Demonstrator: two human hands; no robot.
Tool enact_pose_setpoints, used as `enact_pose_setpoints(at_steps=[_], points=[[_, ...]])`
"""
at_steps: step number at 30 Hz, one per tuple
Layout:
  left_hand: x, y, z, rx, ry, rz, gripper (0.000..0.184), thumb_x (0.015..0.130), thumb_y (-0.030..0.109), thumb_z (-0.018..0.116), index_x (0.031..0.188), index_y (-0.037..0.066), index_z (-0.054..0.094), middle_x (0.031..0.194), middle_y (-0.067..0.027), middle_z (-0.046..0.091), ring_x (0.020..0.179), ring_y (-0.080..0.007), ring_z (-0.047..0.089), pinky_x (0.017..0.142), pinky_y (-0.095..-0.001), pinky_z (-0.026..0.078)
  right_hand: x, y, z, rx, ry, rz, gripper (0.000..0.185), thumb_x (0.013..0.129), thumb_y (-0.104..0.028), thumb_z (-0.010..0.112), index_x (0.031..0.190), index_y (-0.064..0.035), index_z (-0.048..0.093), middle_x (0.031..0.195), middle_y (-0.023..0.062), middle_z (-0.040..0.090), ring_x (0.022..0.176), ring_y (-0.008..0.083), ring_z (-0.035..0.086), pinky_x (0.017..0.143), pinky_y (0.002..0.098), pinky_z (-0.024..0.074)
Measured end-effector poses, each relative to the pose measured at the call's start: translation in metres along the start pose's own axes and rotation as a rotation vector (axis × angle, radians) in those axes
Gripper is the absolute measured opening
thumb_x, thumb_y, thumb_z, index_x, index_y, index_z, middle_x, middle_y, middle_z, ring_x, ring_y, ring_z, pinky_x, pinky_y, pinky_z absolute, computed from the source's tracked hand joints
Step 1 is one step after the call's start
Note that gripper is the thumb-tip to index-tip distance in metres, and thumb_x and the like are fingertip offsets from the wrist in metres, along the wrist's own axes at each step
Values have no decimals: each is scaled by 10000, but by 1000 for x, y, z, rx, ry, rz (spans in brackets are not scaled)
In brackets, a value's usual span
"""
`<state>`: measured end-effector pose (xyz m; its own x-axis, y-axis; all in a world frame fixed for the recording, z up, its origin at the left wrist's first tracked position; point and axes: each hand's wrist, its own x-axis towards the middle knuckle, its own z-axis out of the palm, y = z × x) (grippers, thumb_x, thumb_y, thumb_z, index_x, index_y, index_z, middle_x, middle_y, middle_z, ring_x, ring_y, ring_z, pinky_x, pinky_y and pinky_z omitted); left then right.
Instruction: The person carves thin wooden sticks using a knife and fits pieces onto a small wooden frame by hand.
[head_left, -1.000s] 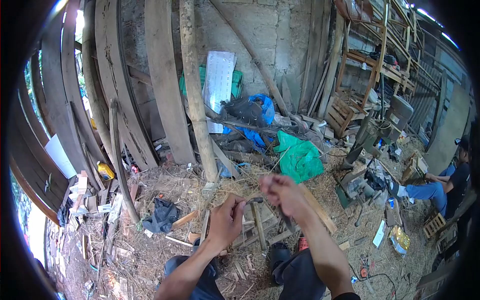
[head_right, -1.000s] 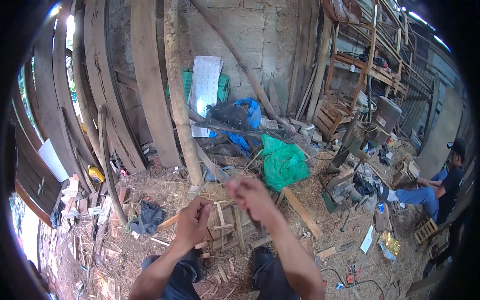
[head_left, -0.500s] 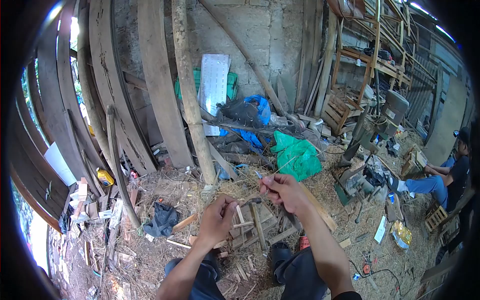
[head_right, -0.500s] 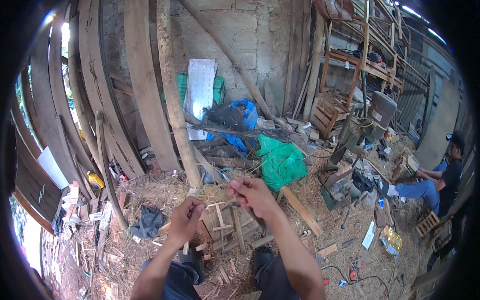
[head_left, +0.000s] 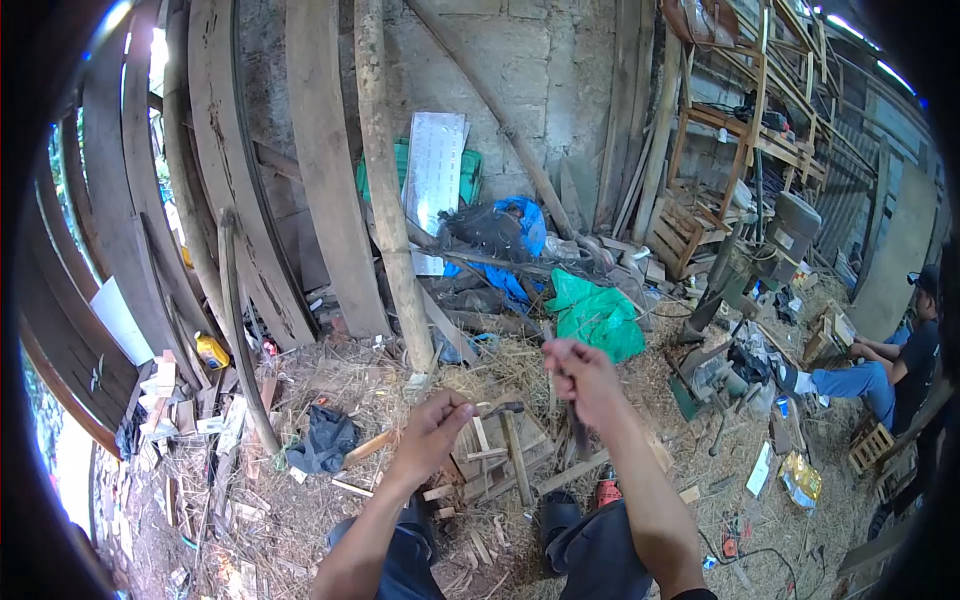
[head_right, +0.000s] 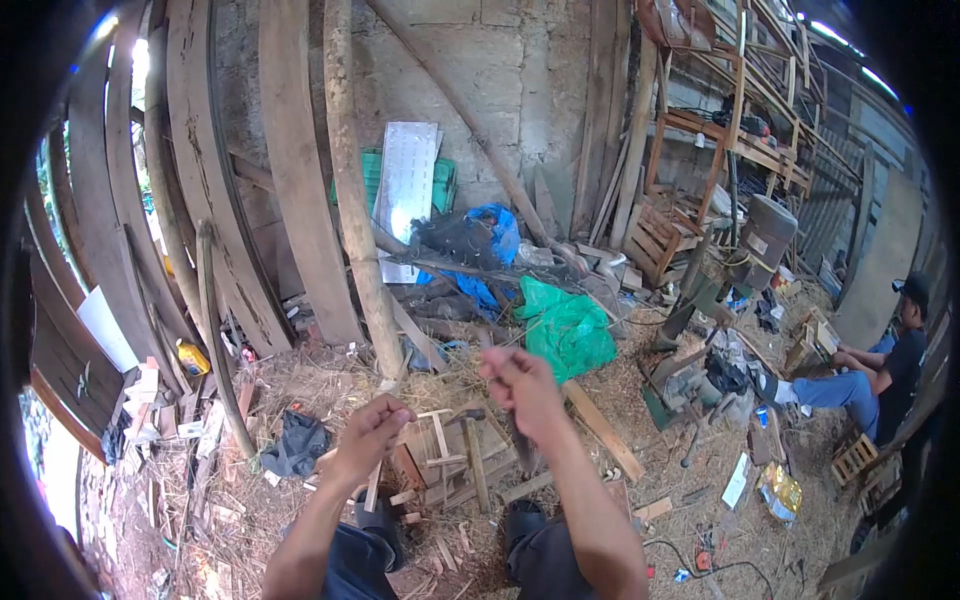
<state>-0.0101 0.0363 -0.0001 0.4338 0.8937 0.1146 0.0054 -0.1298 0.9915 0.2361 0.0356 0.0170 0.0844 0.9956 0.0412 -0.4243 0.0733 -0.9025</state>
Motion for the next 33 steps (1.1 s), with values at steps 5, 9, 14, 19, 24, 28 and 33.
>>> enact_pose_setpoints(at_steps=[5, 9, 14, 19, 24, 28, 33], points=[[2, 7, 14, -337, 14, -170, 129, 961, 161, 524, 958, 39, 566, 630, 76, 358, 510, -14, 279, 455, -200, 217, -18, 28, 45, -116, -234, 102, 184, 935, -166, 568, 962, 14, 597, 726, 31, 584, 486, 56, 397, 420, 208, 269], [-2, 16, 11, -412, 12, -191, 117, 953, 144, 510, 902, 44, 541, 579, 78, 298, 468, -23, 239, 428, -199, 191, -2, 20, 24, -129, -117, 66, 194, 917, -193, 602, 896, -1, 622, 681, 5, 567, 480, 42, 395, 410, 201, 248], [-10, 17, -3, -348, -17, -191, 128, 954, 150, 511, 908, 38, 554, 590, 77, 310, 485, -22, 252, 439, -203, 197, 16, -6, -32, 7, 75, 26, 173, 917, -184, 600, 922, -12, 613, 720, 6, 574, 478, 42, 378, 405, 196, 241], [-15, 22, -18, -368, 30, -229, 137, 939, 169, 530, 898, 43, 565, 617, 80, 323, 510, -23, 272, 453, -197, 204, 18, -22, -67, 9, 295, -128, 180, 916, -181, 596, 951, -5, 601, 751, 19, 587, 482, 37, 378, 399, 179, 256], [-7, 15, -9, -546, 148, -278, 129, 924, 176, 540, 900, 49, 541, 618, 72, 292, 513, -30, 273, 442, -195, 221, 7, -13, -39, -227, 214, -46, 198, 909, -184, 602, 1006, -11, 606, 768, 44, 609, 482, 41, 386, 396, 175, 256], [-5, 17, 4, -485, 92, -213, 148, 957, 185, 511, 916, 46, 539, 615, 71, 293, 517, -33, 268, 463, -202, 240, -10, 1, 21, -174, -79, 81, 206, 939, -191, 569, 1066, -32, 604, 757, 40, 601, 499, 51, 394, 441, 188, 284], [-6, 16, 14, -421, 36, -218, 155, 970, 190, 495, 930, 47, 537, 611, 73, 304, 501, -27, 256, 447, -197, 219, -11, 21, 38, -77, -312, 132, 207, 931, -182, 585, 1050, -15, 612, 760, 50, 623, 498, 48, 400, 438, 188, 288]])
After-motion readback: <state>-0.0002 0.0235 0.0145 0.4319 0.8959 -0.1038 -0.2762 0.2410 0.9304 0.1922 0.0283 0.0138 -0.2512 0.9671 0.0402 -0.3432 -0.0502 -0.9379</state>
